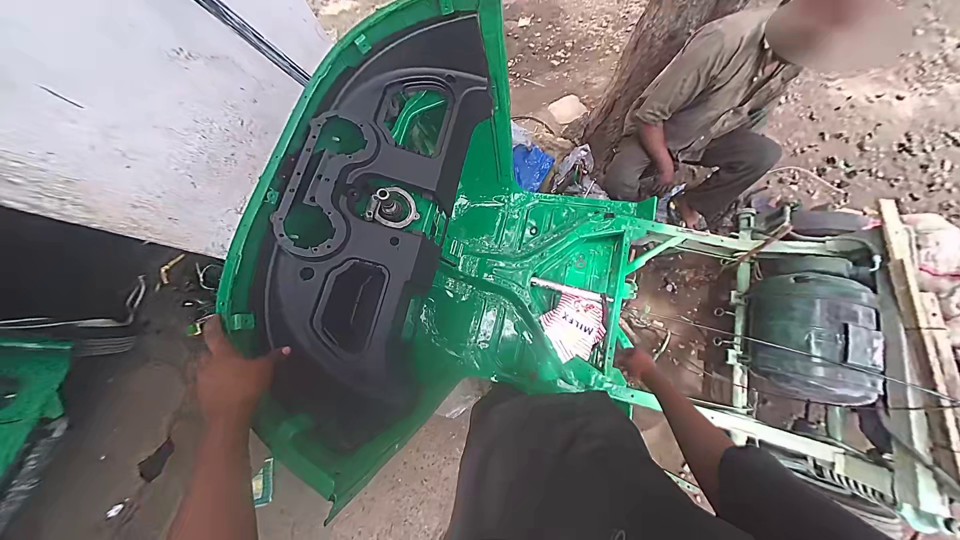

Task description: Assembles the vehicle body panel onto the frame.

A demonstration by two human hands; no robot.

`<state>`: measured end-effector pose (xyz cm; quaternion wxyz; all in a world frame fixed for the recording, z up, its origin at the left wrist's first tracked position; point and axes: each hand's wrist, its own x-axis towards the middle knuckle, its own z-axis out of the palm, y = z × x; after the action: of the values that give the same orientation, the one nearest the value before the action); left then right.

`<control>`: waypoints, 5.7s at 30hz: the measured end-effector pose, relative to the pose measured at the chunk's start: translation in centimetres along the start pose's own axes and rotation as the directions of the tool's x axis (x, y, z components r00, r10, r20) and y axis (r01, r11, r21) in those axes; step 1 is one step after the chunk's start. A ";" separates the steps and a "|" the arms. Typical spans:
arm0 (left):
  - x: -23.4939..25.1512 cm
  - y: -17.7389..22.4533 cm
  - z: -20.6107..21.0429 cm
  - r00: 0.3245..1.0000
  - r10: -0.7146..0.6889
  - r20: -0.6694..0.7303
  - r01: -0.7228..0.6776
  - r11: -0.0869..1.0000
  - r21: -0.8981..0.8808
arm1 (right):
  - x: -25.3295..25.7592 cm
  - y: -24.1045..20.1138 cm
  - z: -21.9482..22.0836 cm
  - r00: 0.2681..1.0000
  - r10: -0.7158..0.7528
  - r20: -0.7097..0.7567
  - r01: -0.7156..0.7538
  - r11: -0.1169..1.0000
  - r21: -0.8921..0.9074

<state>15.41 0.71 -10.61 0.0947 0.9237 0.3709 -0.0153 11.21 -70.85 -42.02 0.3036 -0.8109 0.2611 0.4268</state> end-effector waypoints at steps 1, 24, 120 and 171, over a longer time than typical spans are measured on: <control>0.1 0.0 0.0 1.000 0.003 0.003 -0.003 1.000 0.003 | 0.3 0.7 0.6 1.000 0.016 -0.004 -0.016 1.000 0.009; -0.2 -0.1 -0.4 1.000 -0.027 0.015 0.028 0.999 -0.046 | -0.5 0.9 3.4 0.997 0.069 0.035 -0.077 0.940 0.331; 0.5 0.0 -0.5 0.999 -0.041 0.019 0.041 0.999 -0.022 | -3.4 -8.3 2.5 0.984 -0.053 0.173 0.125 0.891 -0.436; -0.2 -1.7 -0.3 0.998 0.031 0.049 -0.024 0.991 -0.133 | -13.4 -0.6 18.9 0.995 0.017 -0.100 -0.008 0.996 0.085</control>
<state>14.15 1.84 -10.53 0.1654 0.9197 0.3558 -0.0131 -5.11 -54.72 -38.97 0.3214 -0.8162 0.2989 0.3758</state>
